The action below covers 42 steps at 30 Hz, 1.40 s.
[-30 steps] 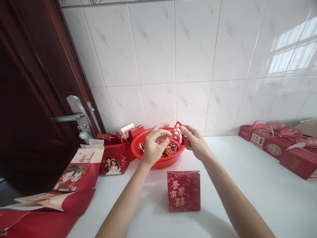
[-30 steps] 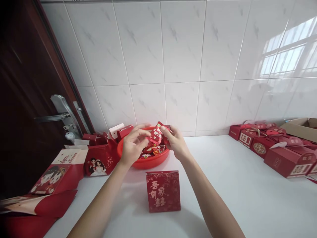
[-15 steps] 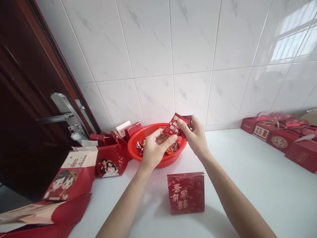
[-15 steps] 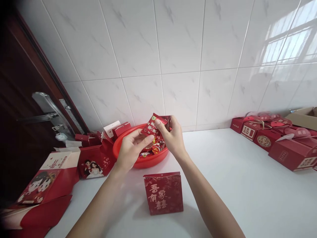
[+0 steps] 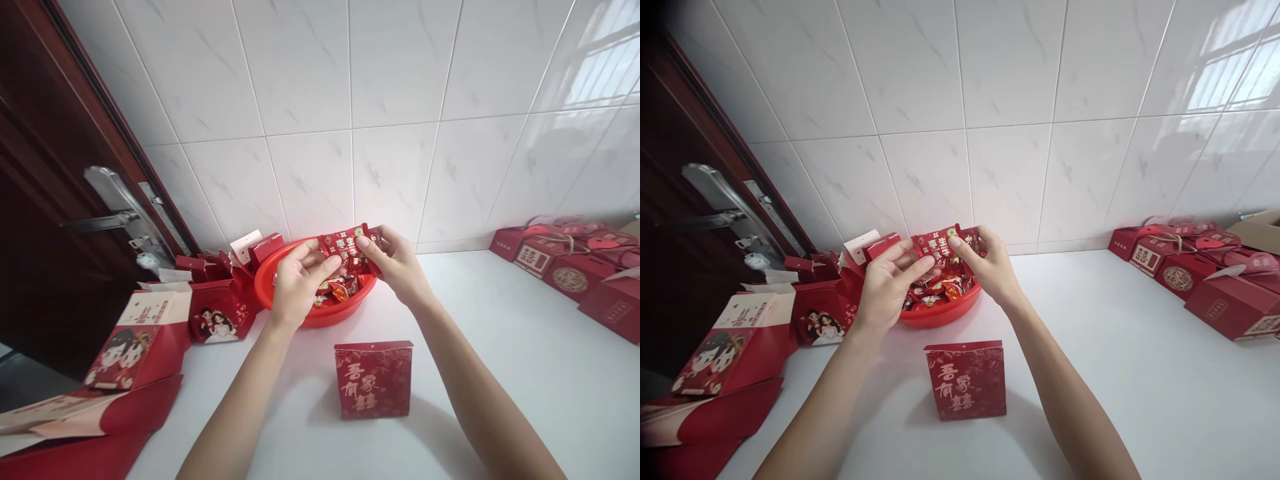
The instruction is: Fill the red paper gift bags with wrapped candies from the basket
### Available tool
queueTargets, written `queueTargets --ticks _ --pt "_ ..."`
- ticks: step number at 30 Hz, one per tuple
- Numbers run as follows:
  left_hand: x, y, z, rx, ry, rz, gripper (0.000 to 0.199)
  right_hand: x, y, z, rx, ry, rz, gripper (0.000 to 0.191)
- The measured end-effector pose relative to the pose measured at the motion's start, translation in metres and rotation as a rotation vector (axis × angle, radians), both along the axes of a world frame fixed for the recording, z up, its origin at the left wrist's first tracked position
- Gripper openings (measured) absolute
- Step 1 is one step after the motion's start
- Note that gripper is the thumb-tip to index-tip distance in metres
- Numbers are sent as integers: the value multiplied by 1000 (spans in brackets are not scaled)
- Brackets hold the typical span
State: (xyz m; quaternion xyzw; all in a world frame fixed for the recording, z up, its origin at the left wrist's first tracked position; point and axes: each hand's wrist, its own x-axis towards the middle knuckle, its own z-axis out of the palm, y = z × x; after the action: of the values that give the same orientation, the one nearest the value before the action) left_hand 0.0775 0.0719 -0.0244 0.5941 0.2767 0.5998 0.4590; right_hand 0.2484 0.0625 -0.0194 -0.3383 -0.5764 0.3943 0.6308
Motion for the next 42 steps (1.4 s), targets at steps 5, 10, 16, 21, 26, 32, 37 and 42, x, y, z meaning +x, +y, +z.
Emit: queueTargets --ticks 5,10,16,21,26,32,37,42 --pt "-6 0 2 66 68 -31 40 4 -4 5 -50 17 88 46" --pt "-13 -3 7 92 146 -75 38 8 -8 9 -93 -5 154 45" --pt "-18 -3 8 81 179 -77 40 9 -10 13 -118 -16 210 45" --pt "-16 -2 7 93 154 -82 41 9 -11 13 -86 -31 185 44" --pt "-14 -5 8 110 130 -64 38 7 -11 12 -71 -48 176 44" --pt "-18 -5 7 90 126 22 37 1 -10 10 -77 -99 194 45" --pt "-21 -3 6 72 118 14 37 1 -6 7 -70 -128 178 47" --pt "-18 0 2 51 82 -12 35 4 -7 8 -72 -163 163 49"
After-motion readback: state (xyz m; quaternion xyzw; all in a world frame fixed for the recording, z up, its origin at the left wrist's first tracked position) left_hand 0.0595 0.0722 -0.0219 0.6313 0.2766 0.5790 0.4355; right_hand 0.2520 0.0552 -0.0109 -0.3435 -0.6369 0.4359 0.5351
